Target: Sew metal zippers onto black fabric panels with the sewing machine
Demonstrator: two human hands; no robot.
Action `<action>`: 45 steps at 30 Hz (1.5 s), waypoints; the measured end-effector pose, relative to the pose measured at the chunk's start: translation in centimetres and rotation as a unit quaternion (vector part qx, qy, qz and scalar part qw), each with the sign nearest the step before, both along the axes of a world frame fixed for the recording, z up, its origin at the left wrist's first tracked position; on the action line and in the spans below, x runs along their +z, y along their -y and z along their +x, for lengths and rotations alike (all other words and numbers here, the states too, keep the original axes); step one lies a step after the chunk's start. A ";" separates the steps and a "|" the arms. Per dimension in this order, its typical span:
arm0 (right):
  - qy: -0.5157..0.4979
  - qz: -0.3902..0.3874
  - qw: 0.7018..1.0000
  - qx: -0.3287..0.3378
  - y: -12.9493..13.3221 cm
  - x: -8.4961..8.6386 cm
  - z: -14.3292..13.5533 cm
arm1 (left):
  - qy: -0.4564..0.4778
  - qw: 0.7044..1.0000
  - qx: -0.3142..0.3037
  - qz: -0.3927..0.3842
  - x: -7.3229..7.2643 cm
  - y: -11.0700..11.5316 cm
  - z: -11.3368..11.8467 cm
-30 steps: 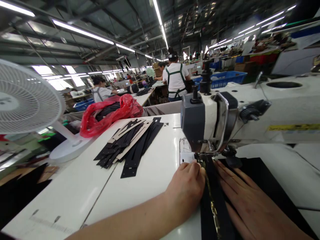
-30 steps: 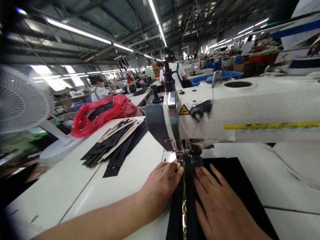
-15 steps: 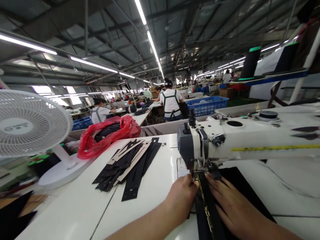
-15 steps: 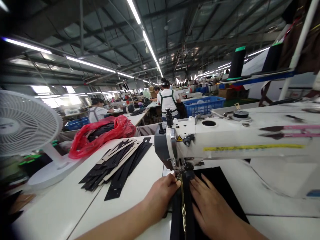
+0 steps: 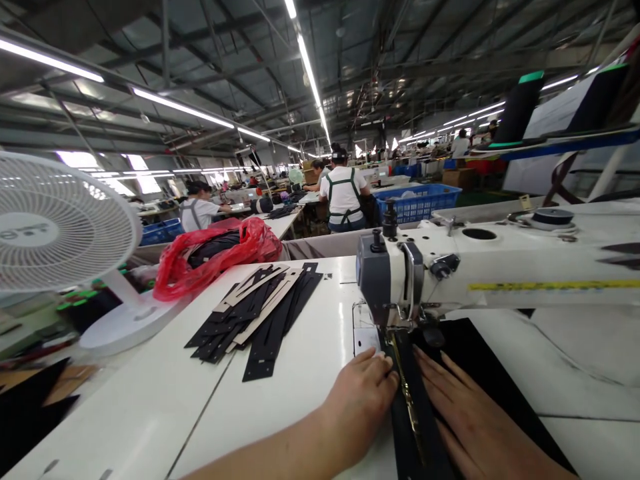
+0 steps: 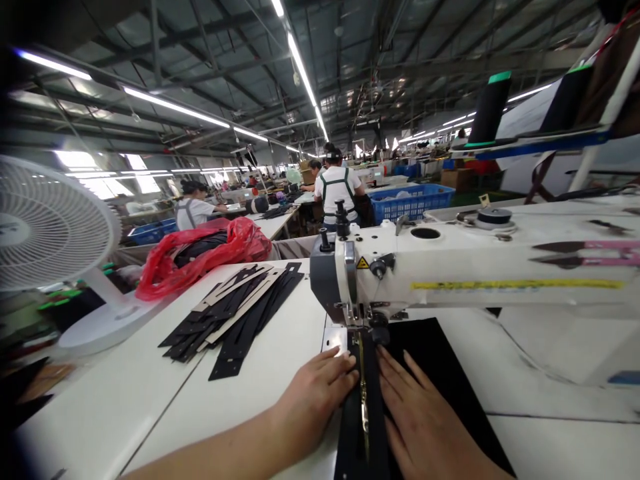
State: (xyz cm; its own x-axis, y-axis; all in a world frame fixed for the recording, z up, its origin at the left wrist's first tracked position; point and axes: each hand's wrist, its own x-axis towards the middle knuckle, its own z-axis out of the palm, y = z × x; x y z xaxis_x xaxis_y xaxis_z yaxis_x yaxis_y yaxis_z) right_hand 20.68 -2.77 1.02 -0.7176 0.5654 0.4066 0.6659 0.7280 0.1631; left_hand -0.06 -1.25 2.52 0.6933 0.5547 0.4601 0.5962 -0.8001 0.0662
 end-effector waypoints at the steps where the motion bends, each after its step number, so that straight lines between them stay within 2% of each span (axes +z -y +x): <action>1: 0.001 -0.009 1.000 -0.002 -0.2 0.0 0.0 | 0.003 1.000 -0.001 0.001 0.0 -0.2 0.0; 7: -0.017 -0.035 0.999 -0.002 -1.4 -0.2 0.1 | 0.012 1.000 -0.006 -0.009 -0.4 -1.4 0.0; 16: -0.084 -0.089 0.992 0.009 -3.2 0.0 -0.1 | -0.005 0.998 0.026 -0.053 -0.8 -3.2 -0.2; 21: -0.107 -0.140 0.984 0.000 -4.0 -0.2 0.0 | 0.014 0.999 -0.006 -0.037 -1.3 -3.7 -0.5; 30: -0.133 -0.201 0.969 -0.046 -3.5 2.0 -1.6 | 0.037 0.997 -0.006 -0.061 -1.3 -3.6 -1.2; 34: -0.145 -0.224 0.963 -0.033 -3.8 3.1 -2.2 | 0.048 0.998 -0.001 -0.051 -1.6 -3.3 -1.3; 36: -0.162 -0.214 0.963 -0.023 -4.0 2.9 -2.0 | 0.043 0.998 0.006 -0.040 -1.9 -3.0 -1.1; 40: -0.200 -0.177 0.963 -0.032 -4.6 1.5 -1.5 | -0.007 0.999 0.023 -0.036 -1.9 -2.4 -0.7; 45: -0.239 -0.197 0.949 -0.058 -5.2 0.8 -1.6 | -0.031 0.998 0.032 -0.038 -1.7 -2.4 -0.6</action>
